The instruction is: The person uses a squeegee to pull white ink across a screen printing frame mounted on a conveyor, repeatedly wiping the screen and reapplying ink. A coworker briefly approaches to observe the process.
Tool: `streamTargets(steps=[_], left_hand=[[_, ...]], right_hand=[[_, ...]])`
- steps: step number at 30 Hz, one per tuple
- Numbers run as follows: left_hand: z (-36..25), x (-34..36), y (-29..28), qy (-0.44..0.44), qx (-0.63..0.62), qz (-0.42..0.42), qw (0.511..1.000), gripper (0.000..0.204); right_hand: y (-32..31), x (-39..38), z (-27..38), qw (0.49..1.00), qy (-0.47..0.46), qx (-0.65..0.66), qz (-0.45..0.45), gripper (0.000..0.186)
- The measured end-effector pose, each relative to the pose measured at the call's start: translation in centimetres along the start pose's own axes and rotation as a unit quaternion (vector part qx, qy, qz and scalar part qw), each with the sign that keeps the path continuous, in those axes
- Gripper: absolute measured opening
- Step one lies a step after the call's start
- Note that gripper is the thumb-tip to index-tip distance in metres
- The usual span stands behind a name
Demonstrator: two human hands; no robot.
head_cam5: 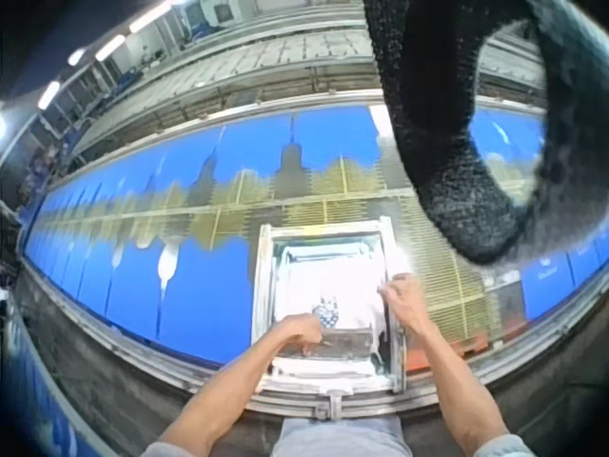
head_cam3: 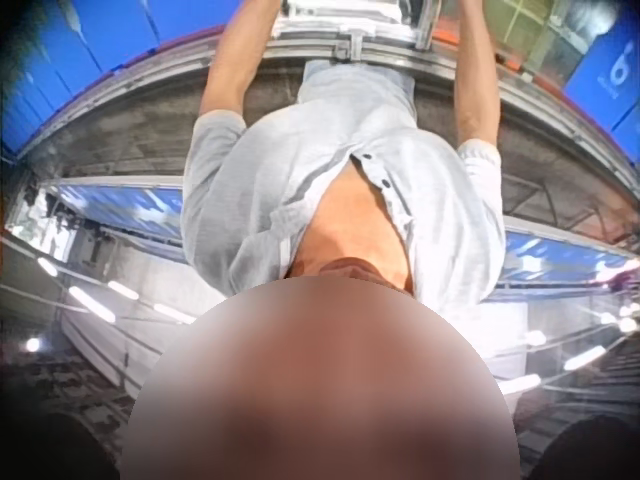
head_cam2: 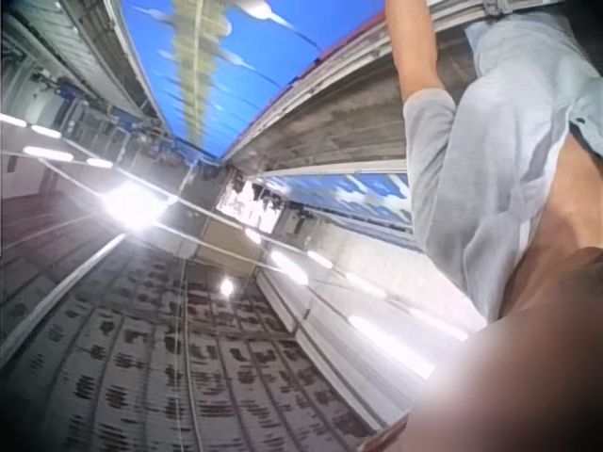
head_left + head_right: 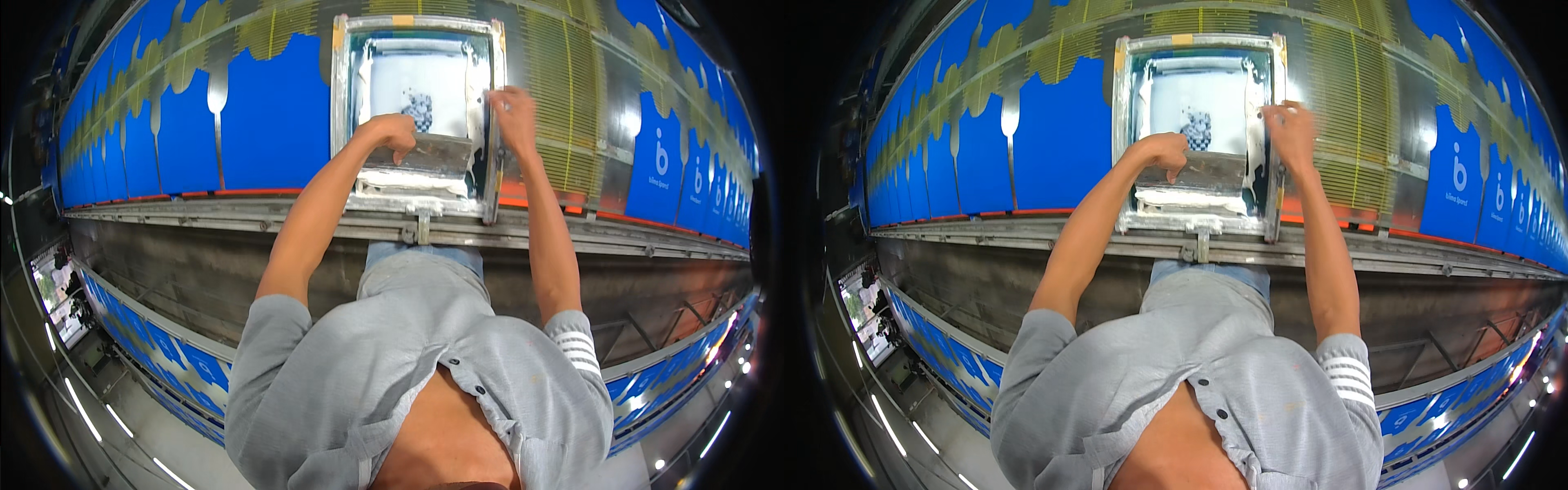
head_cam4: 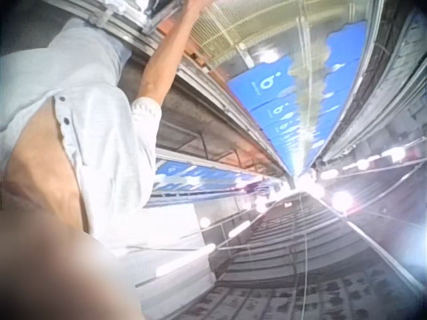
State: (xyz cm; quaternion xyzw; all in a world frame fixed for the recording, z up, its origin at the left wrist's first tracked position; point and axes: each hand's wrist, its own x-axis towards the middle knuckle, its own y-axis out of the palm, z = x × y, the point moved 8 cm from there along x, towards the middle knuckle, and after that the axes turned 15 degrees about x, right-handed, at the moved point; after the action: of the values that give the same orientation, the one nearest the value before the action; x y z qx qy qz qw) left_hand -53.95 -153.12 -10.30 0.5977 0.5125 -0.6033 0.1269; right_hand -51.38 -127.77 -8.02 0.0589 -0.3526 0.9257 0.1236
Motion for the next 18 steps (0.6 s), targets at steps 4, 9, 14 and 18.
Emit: streamTargets(steps=[4, 9, 14, 18], left_hand=[[1.2, -2.4, -7.2, -0.039, 0.035, -0.242, 0.969, 0.033], [7.9, 0.3, -16.5, -0.107, 0.081, -0.364, 0.922, 0.036], [10.5, 2.7, -17.7, -0.093, 0.085, -0.402, 0.907, 0.036], [7.1, -0.3, -12.1, -0.070, 0.057, -0.449, 0.889, 0.033]], right_hand=[[6.7, 2.2, 11.0, 0.899, 0.062, -0.102, 0.421, 0.030], [8.2, 14.2, 6.2, 0.950, -0.002, -0.132, 0.284, 0.024], [8.9, 16.6, 6.1, 0.966, -0.092, -0.133, 0.199, 0.019], [7.9, 9.0, 8.1, 0.968, -0.146, -0.124, 0.161, 0.011]])
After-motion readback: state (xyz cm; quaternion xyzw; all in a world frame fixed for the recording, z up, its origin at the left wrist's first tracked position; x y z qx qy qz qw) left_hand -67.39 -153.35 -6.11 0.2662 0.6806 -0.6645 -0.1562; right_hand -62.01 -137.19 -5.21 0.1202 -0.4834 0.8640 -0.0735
